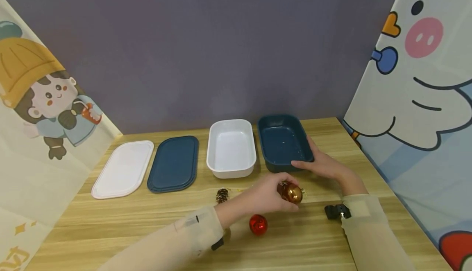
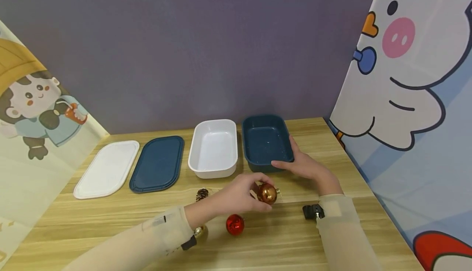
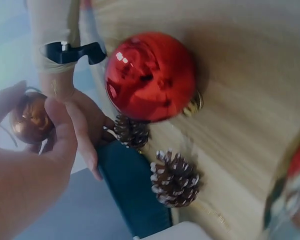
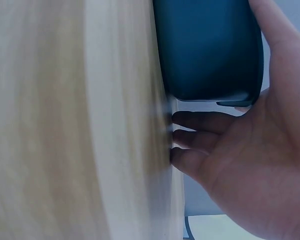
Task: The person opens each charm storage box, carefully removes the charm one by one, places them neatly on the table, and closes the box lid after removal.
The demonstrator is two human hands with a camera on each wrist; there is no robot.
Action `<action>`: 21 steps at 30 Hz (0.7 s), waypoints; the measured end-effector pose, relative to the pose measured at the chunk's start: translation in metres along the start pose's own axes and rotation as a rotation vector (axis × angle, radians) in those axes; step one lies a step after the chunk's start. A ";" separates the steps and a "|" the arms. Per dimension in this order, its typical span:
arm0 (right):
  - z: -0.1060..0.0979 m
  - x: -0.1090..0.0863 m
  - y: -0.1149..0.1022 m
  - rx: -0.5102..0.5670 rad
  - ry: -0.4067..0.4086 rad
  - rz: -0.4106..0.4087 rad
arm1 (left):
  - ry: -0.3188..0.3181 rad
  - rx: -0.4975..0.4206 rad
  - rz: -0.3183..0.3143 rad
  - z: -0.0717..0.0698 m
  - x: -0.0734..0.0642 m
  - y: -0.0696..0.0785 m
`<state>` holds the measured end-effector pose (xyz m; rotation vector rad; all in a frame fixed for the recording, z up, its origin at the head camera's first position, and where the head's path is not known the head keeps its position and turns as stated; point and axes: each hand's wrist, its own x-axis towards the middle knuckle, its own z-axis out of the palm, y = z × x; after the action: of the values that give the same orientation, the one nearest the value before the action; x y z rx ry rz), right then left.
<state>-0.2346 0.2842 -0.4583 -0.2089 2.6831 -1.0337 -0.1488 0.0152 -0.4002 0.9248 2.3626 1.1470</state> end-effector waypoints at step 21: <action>0.000 -0.003 -0.004 -0.001 -0.011 0.004 | -0.113 -0.144 0.001 -0.008 -0.006 -0.006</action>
<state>-0.2316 0.2821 -0.4551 -0.2092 2.6736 -1.0270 -0.1511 0.0035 -0.3999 0.9160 2.1600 1.2142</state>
